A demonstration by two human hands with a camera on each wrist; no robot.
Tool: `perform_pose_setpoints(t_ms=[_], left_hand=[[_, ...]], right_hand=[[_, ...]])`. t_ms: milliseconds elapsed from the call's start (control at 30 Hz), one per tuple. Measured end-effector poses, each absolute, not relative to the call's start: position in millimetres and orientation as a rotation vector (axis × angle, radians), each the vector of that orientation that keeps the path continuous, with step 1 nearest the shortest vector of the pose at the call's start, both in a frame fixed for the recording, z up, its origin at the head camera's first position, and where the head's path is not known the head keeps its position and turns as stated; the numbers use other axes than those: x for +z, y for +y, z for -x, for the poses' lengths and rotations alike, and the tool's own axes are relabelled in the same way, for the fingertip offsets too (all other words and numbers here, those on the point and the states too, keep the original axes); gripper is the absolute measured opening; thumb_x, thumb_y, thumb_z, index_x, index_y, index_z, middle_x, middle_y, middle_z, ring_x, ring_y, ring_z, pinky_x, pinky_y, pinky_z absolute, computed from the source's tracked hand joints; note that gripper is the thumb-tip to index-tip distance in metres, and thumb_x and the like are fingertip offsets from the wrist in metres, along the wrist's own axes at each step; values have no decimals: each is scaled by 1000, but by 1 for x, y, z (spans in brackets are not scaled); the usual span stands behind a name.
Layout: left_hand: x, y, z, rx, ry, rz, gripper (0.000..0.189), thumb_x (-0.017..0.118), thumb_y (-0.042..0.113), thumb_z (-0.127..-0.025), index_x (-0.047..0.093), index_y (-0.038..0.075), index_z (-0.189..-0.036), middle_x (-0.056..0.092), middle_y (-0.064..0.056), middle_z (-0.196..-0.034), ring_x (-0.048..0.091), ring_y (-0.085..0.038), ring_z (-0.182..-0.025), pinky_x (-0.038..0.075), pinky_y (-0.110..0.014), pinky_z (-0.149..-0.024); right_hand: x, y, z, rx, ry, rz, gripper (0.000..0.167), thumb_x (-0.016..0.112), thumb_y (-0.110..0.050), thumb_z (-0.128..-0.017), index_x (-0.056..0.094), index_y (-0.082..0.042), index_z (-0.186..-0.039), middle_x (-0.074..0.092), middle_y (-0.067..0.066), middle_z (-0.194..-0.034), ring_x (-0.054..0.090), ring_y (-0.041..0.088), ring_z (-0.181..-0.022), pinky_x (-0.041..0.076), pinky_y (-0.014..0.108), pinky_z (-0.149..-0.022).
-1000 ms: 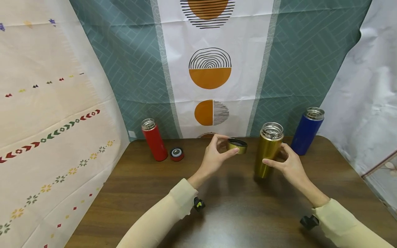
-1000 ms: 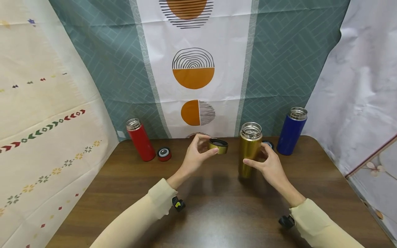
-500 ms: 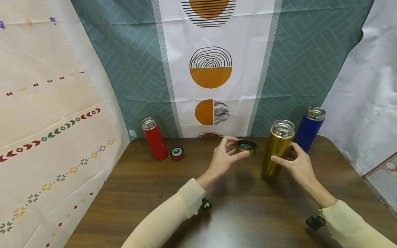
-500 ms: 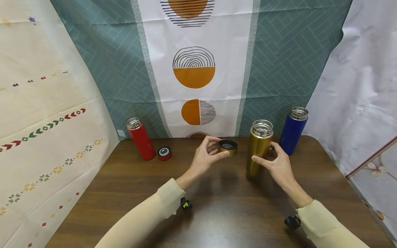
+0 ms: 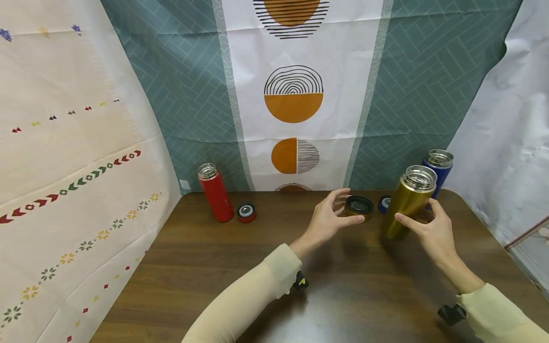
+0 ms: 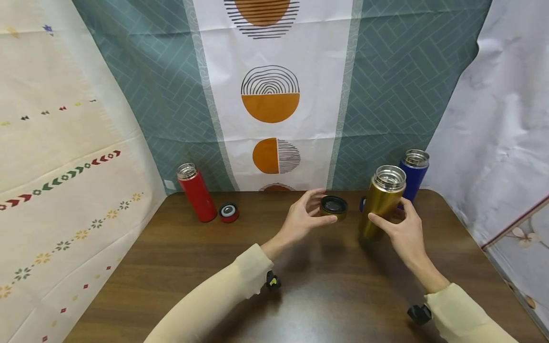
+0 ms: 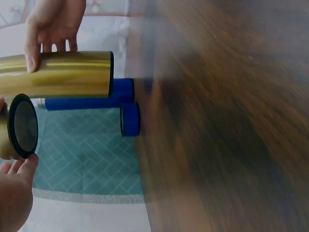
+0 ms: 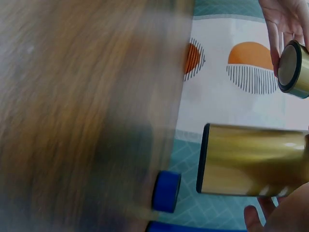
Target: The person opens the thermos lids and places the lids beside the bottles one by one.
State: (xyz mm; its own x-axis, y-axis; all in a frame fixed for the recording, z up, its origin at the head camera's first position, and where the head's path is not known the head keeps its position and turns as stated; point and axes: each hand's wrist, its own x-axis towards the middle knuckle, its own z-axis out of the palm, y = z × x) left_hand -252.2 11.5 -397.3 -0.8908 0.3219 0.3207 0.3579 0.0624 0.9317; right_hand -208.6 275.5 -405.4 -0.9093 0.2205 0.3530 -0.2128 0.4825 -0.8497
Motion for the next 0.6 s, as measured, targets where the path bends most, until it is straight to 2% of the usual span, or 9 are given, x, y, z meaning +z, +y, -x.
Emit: perform_pose_setpoints(t_ms=[167, 267, 467, 600], left_hand=[[-399, 23, 253, -1944, -2348, 727, 78, 88, 14, -85, 51, 15, -153, 58, 6, -131, 56, -1, -123, 45, -18, -105], [-400, 30, 252, -1873, -2405, 719, 78, 89, 15, -84, 52, 15, -154, 55, 4, -127, 54, 0, -117, 45, -15, -103], [-404, 44, 253, -1687, -2527, 699, 73, 93, 21, -80, 61, 16, -146, 50, 9, -115, 49, -1, -94, 48, -14, -85], [-409, 54, 254, -1672, -2549, 668, 71, 95, 21, -77, 64, 15, -140, 49, 11, -111, 50, -4, -93, 45, -14, -82]], right_hand=[[-407, 285, 207, 1444, -2260, 85, 62, 86, -21, -88, 54, -14, -140, 57, -23, -111, 57, -7, -98, 45, 7, -76], [-408, 289, 206, 1438, -2235, 127, 61, 86, -21, -87, 55, -17, -139, 57, -22, -110, 57, -6, -98, 45, 7, -76], [-411, 294, 204, 1483, -2098, 222, 62, 88, -10, -83, 60, -17, -138, 61, -20, -110, 60, -4, -96, 46, 6, -79], [-411, 299, 204, 1492, -2043, 264, 61, 88, -8, -81, 63, -18, -136, 63, -19, -108, 61, -3, -94, 47, 6, -78]])
